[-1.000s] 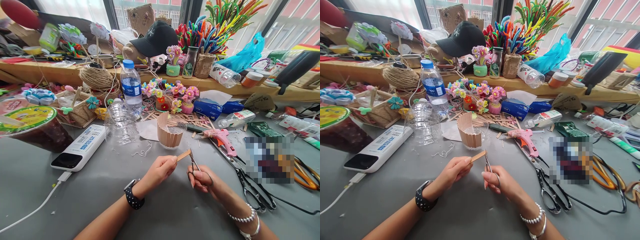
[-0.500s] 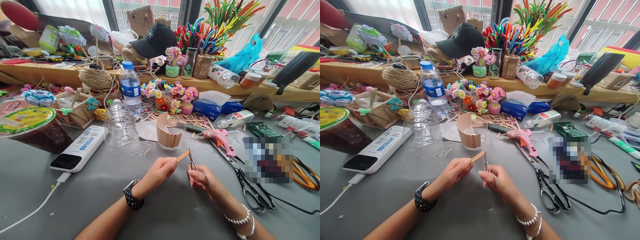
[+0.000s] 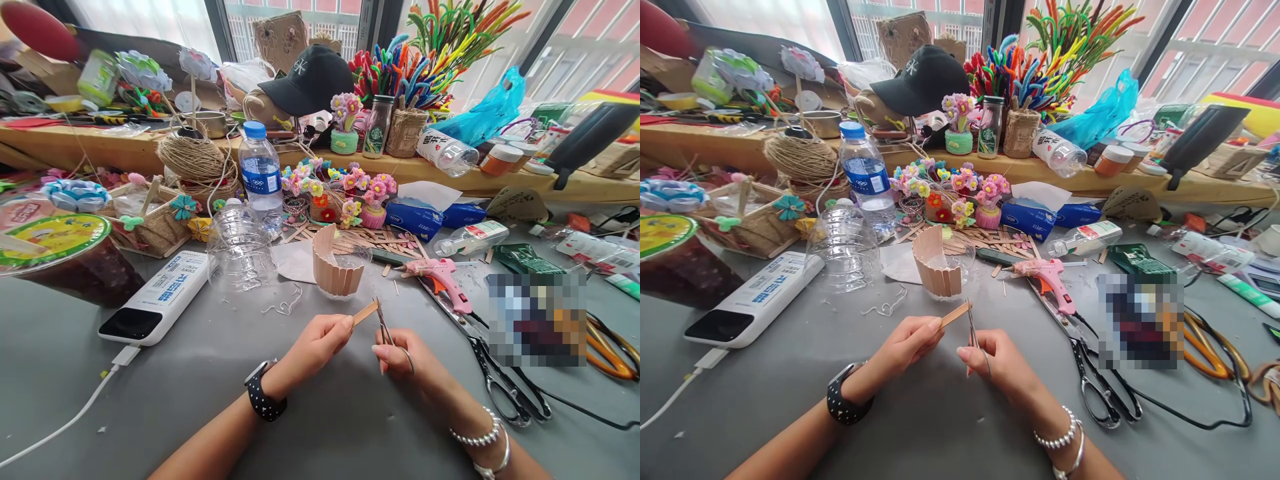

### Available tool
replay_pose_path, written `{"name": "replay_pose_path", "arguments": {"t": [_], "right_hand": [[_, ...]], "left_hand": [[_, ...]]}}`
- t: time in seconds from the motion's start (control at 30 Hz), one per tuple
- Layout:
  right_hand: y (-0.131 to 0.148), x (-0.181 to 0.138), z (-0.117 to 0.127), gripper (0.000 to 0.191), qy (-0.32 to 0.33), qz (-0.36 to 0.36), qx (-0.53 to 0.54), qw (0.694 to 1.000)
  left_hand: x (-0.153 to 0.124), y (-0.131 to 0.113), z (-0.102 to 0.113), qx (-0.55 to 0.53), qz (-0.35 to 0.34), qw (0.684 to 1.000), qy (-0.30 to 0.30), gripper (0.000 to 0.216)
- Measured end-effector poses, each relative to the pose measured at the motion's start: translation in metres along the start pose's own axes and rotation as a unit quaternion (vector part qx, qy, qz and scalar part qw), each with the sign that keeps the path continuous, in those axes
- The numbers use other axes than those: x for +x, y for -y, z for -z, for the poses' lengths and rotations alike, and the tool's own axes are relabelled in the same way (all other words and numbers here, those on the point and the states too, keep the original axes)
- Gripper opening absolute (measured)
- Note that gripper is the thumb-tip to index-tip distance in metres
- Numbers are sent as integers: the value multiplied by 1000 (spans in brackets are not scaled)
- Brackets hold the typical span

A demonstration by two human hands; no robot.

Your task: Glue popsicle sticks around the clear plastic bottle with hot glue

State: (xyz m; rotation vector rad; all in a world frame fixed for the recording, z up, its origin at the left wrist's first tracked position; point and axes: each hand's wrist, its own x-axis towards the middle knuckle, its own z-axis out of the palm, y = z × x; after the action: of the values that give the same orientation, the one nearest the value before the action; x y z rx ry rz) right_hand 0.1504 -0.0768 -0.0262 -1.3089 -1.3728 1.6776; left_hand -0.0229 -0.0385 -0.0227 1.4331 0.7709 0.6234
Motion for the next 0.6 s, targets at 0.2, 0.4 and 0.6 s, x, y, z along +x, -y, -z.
{"name": "replay_pose_path", "arguments": {"t": [0.2,0.4,0.6], "right_hand": [[3,-1,5,44,41,-28,-3,999],[2,0,1,41,-18,-40,-15,999],[0,0,-6,35,-48,-25,10,998]], "left_hand": [[0,-1,2,19,12,999,26,44],[-1,-2,1,25,12,1000,15,42],[0,-3,-2,16,21,1000,6,41]]}}
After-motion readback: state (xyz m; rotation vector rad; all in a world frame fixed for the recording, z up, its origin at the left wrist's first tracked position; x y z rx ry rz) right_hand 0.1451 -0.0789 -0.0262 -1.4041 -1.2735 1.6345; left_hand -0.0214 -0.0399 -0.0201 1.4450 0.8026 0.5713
